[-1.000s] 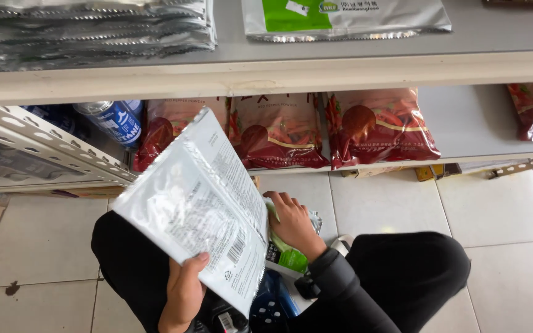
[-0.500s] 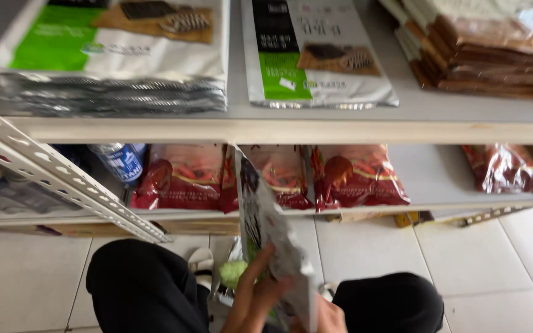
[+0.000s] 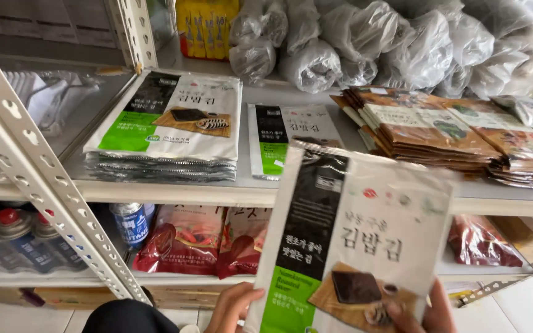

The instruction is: The person wipes down packaged seaweed snacks with a cloth and organizes them on grocery shelves.

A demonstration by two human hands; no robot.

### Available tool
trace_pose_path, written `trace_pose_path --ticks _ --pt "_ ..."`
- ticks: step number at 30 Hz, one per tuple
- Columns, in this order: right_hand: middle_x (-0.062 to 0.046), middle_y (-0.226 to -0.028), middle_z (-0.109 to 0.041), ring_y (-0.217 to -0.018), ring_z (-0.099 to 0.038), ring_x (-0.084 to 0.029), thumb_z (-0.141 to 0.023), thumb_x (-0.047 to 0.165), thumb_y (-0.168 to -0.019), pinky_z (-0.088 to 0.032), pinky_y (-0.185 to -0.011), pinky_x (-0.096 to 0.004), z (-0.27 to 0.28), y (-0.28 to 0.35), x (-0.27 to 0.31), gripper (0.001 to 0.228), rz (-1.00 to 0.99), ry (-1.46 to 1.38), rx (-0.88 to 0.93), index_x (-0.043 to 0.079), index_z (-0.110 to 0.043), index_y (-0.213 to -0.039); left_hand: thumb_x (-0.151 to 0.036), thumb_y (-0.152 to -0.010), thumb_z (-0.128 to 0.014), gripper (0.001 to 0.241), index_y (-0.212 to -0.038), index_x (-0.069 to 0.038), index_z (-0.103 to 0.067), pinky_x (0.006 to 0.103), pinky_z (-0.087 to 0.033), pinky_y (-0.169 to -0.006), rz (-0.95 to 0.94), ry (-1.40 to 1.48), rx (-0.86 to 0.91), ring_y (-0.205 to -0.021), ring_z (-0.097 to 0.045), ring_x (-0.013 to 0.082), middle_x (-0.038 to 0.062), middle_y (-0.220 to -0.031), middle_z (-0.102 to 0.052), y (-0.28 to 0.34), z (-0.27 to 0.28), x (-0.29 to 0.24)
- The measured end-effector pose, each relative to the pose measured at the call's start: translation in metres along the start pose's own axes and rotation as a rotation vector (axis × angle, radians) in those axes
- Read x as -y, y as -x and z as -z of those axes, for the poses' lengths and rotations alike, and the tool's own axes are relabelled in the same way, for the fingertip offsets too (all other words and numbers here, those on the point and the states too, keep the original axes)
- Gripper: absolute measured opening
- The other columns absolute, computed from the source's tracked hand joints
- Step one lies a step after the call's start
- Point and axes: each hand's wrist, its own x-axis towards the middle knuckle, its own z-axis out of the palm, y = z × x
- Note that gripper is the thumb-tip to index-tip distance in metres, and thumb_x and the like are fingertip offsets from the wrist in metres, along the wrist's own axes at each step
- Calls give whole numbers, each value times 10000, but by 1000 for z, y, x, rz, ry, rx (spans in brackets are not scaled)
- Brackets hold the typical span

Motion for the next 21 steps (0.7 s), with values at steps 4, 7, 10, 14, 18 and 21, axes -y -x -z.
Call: trace_pose_path --ticks 4,7,10,14,18,21 --pt "-216 -1219 -727 -1043 -719 -257 -615 -2 -825 -564 -869 -358 -43 -69 74 795 -72 -163 -94 134 -396 -1577 -248 -913 -766 517 -1371 -41 -645 441 -599 -992 -666 -295 -51 -1305 -592 388 242 -1516 -431 -15 24 -50" --pt "-200 -1207 -729 -1013 -713 -237 -620 2 -836 -561 -844 -349 -63 -101 106 793 -108 -167 -97 154 -397 -1582 -188 -869 -810 534 -1324 40 -650 444 -602 -973 -842 -323 -28 -1250 -645 380 310 -1588 -302 -20 41 -131" --pt "-174 -1197 -720 -990 -689 -207 -636 36 -865 -549 -833 -339 -64 -139 114 779 -113 -48 -33 183 -395 -1591 -138 -815 -803 500 -1269 39 -687 402 -610 -844 -750 -447 2 -1039 -729 286 284 -1554 -361 -33 52 -169" --pt "-133 -1181 -687 -1013 -656 -165 -664 133 -889 -540 -857 -310 -48 -178 129 735 -39 186 161 209 -388 -1566 -65 -869 -710 293 -1152 10 -730 313 -609 -628 -715 -749 29 -737 -759 227 159 -1332 -652 -52 60 -219" --pt "-99 -1164 -696 -976 -658 -179 -644 302 -930 -574 -812 -329 -54 -176 190 549 -91 496 310 211 -514 -1456 -32 -838 -679 133 -929 60 -706 366 -597 -609 -849 -982 2 -683 -729 297 183 -1040 -694 -65 62 -279" --pt "-47 -1130 -749 -889 -713 -210 -649 468 -914 -610 -743 -379 -59 -163 217 498 -138 918 407 233 -629 -1352 13 -827 -615 72 -831 59 -670 375 -585 -549 -745 -1199 36 -621 -705 287 180 -934 -632 -83 61 -289"
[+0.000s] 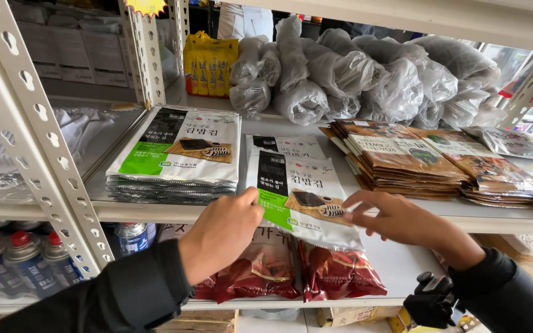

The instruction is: The person wipes down packaged seaweed snacks with a cloth and organizes them on grocery shelves.

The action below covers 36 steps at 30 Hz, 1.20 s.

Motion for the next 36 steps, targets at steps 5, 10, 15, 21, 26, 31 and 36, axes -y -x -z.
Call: trace_pose_path --ticks 5,10,15,21,26,31,36 --pt "-36 -1118 -754 -915 -757 -214 -771 522 -789 -577 -817 -387 -3 16 17 542 278 488 52 239 -681 -1242 -51 -819 -632 111 -724 2 -653 427 -565 -560 -109 -113 -5 -616 -673 316 194 -861 -606 -21 -15 11" --pt "-42 -1030 -753 -906 -736 -276 -802 353 -733 -561 -796 -432 -15 1 15 389 332 687 -32 208 -702 -1080 -19 -808 -636 91 -726 20 -634 456 -563 -581 -120 -38 -51 -629 -667 349 214 -837 -620 -48 -28 25" --pt "-73 -857 -741 -824 -729 -330 -716 173 -771 -571 -707 -470 -18 -28 11 130 377 912 -168 186 -718 -901 -1 -740 -669 66 -746 52 -630 509 -564 -644 -60 45 -25 -704 -678 429 254 -813 -665 -72 -21 32" --pt "-114 -803 -729 -780 -725 -353 -703 144 -783 -571 -661 -488 -12 -48 18 70 357 976 -199 155 -719 -850 26 -704 -673 89 -791 22 -660 527 -573 -681 43 -70 103 -791 -699 465 271 -834 -693 -90 -28 40" --pt "-118 -849 -736 -813 -731 -354 -698 126 -800 -578 -686 -479 -15 -68 16 107 341 994 -198 169 -754 -880 29 -699 -681 111 -809 16 -666 509 -584 -726 64 -60 186 -816 -703 462 266 -863 -699 -97 -33 44" --pt "-132 -857 -737 -813 -734 -366 -681 110 -822 -581 -674 -485 -17 -83 15 95 356 1003 -245 140 -749 -881 35 -726 -670 103 -827 16 -669 497 -588 -735 74 -78 165 -822 -712 448 254 -866 -705 -99 -47 51" --pt "-146 -861 -741 -813 -746 -362 -667 81 -817 -594 -643 -463 -18 -96 6 84 381 1089 -333 86 -736 -865 27 -750 -663 96 -839 -4 -681 491 -592 -726 87 -104 123 -829 -719 431 239 -868 -711 -101 -57 51"
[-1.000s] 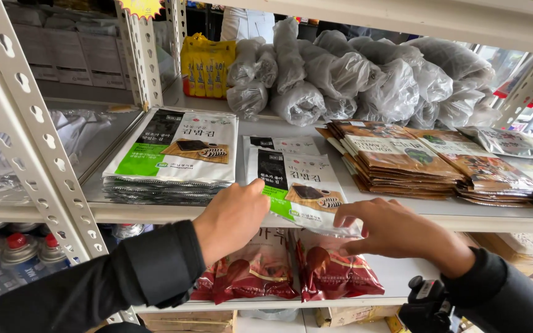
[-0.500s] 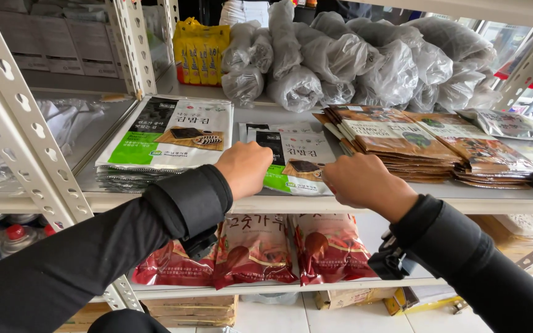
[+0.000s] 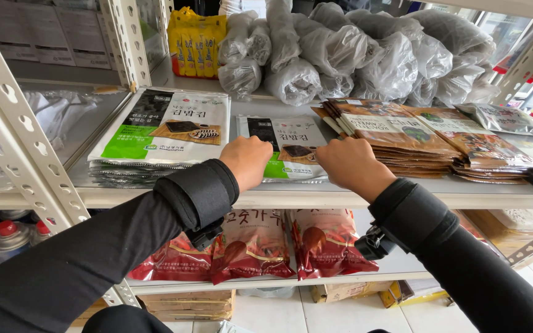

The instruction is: The person wipes down packaged seaweed snacks with a cloth and organizes them on grocery shelves.

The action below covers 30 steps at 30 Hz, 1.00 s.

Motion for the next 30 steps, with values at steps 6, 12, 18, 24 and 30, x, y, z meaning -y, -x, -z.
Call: trace_pose_path --ticks 6,12,18,24,30 --pt "-136 -844 -746 -793 -750 -349 -686 69 -790 -592 -599 -459 -16 -6 1 86 9 23 -45 82 -732 -862 2 -761 -661 103 -853 -29 -696 503 -592 -691 17 -15 -4 -833 -715 422 214 -885 -712 4 -7 -3" --pt "-128 -862 -744 -804 -754 -341 -687 64 -794 -593 -605 -446 -23 -6 4 79 8 27 -27 90 -730 -855 -1 -760 -674 114 -866 -31 -705 496 -596 -684 29 -51 24 -845 -722 405 202 -898 -716 3 -4 -5" --pt "-126 -892 -747 -836 -752 -346 -667 80 -819 -594 -627 -455 -33 -8 3 102 -20 -13 -16 101 -730 -896 2 -754 -687 107 -854 -29 -712 497 -596 -698 28 -42 25 -843 -720 417 215 -897 -718 0 -14 -3" --pt "-116 -885 -744 -842 -751 -337 -682 83 -804 -592 -607 -440 -31 -5 8 91 -23 17 12 108 -742 -867 19 -773 -668 76 -834 -17 -696 494 -597 -691 28 -34 40 -827 -721 417 222 -874 -713 0 -20 -1" --pt "-110 -841 -744 -793 -756 -338 -709 91 -806 -581 -579 -428 -37 1 6 39 47 45 -70 110 -742 -813 36 -765 -663 63 -799 -11 -686 488 -600 -683 -10 -48 6 -815 -723 417 229 -846 -709 4 -21 -4"
